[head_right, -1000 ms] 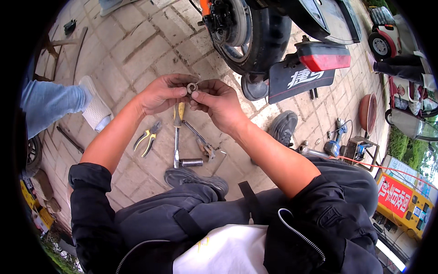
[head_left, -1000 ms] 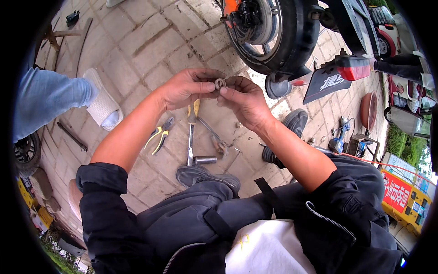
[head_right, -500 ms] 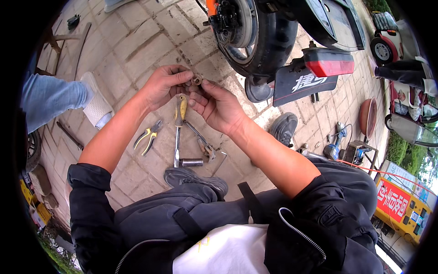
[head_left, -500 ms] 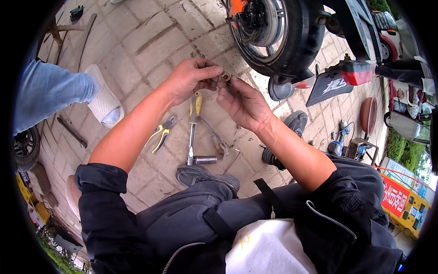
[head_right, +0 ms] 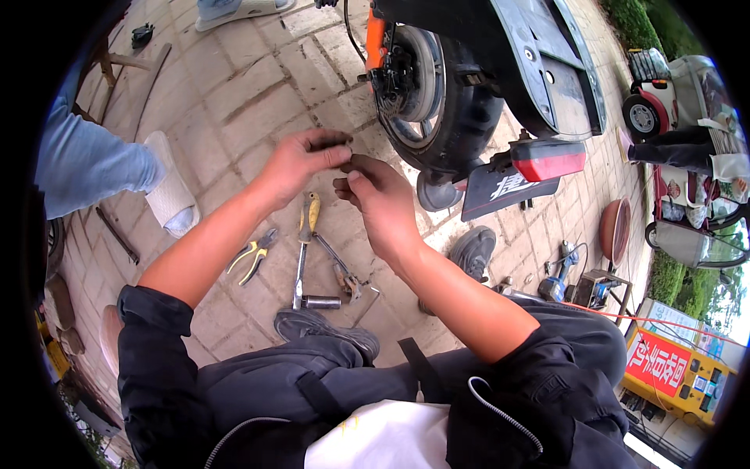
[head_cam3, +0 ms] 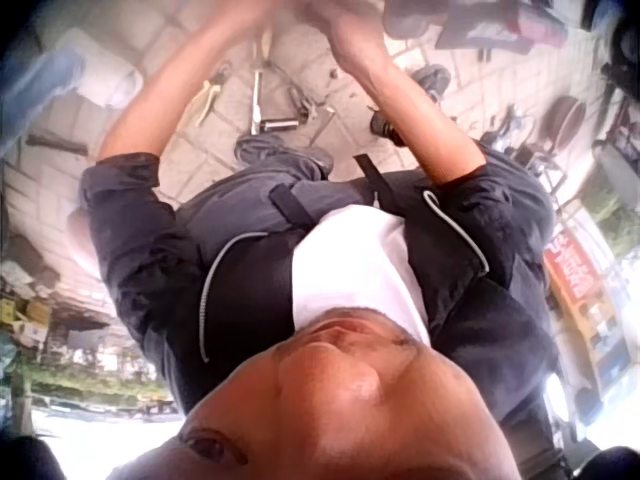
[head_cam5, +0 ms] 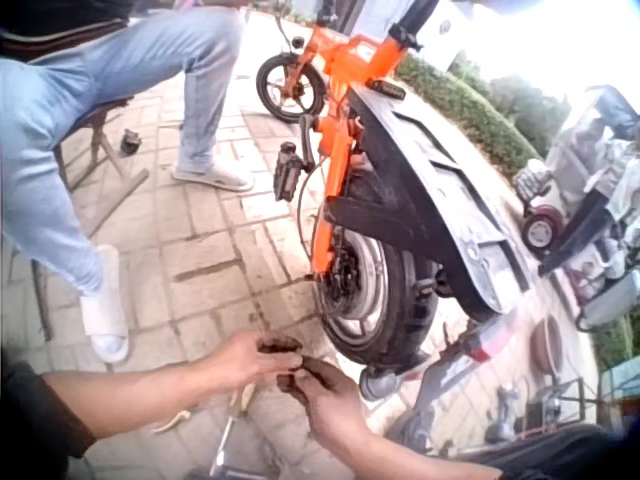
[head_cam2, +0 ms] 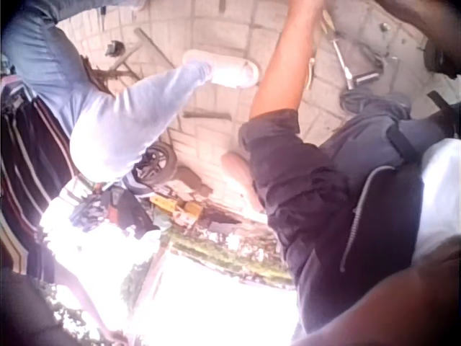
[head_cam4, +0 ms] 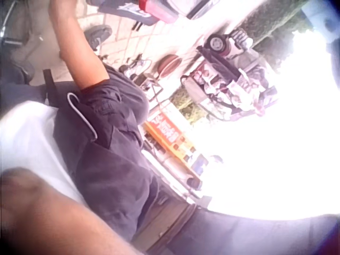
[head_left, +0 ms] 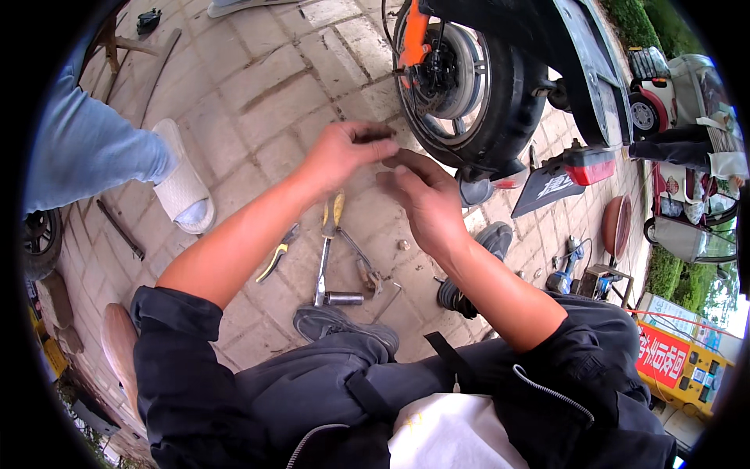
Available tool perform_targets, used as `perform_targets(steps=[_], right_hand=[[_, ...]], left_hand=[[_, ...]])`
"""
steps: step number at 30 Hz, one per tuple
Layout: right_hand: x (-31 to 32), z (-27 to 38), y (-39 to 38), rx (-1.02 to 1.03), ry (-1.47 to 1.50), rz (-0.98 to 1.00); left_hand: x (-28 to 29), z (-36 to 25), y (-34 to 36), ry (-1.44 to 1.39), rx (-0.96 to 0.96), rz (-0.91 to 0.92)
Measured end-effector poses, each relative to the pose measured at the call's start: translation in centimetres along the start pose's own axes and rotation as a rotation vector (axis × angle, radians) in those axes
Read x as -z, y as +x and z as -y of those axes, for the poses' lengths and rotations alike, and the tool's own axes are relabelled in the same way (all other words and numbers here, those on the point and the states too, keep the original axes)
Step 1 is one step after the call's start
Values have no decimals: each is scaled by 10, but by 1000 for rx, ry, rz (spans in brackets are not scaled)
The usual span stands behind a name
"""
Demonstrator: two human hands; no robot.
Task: The person uses a ratchet wrench to tighten bolts on the rear wheel hub of an orange electric scooter. They also handle the rear fender, lifting it to access the wheel area, and use a screwdriver to adjust components near the brake assembly.
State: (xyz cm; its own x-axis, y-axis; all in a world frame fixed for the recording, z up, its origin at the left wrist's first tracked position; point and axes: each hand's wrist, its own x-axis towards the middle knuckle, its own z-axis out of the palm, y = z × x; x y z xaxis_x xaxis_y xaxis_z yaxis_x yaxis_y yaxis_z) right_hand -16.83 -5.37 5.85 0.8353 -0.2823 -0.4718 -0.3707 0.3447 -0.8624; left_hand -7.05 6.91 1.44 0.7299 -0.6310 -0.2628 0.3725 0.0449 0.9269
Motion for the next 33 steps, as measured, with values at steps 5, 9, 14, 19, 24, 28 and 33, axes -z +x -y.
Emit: perform_targets(steps=[5,9,14,19,24,28,33], right_hand=[[-6,57,-55,46,-863,596],[10,154,-82,230,-1080,1048],[40,237,-88,390,-1075,730],[70,258,-73,793,-1084,368],[80,269,-17,1216,-1273,30],[77,267,18,1316,-1286,36],[78,265,42,1361,-1303,128]], left_hand=[[18,8,59,-270,-13,-253],[5,1,98,-339,15,-211],[7,7,106,-284,15,-227],[4,6,117,-212,-6,-193],[12,-4,112,-122,74,-199],[22,13,110,54,-126,-229],[25,19,112,175,-231,-310]])
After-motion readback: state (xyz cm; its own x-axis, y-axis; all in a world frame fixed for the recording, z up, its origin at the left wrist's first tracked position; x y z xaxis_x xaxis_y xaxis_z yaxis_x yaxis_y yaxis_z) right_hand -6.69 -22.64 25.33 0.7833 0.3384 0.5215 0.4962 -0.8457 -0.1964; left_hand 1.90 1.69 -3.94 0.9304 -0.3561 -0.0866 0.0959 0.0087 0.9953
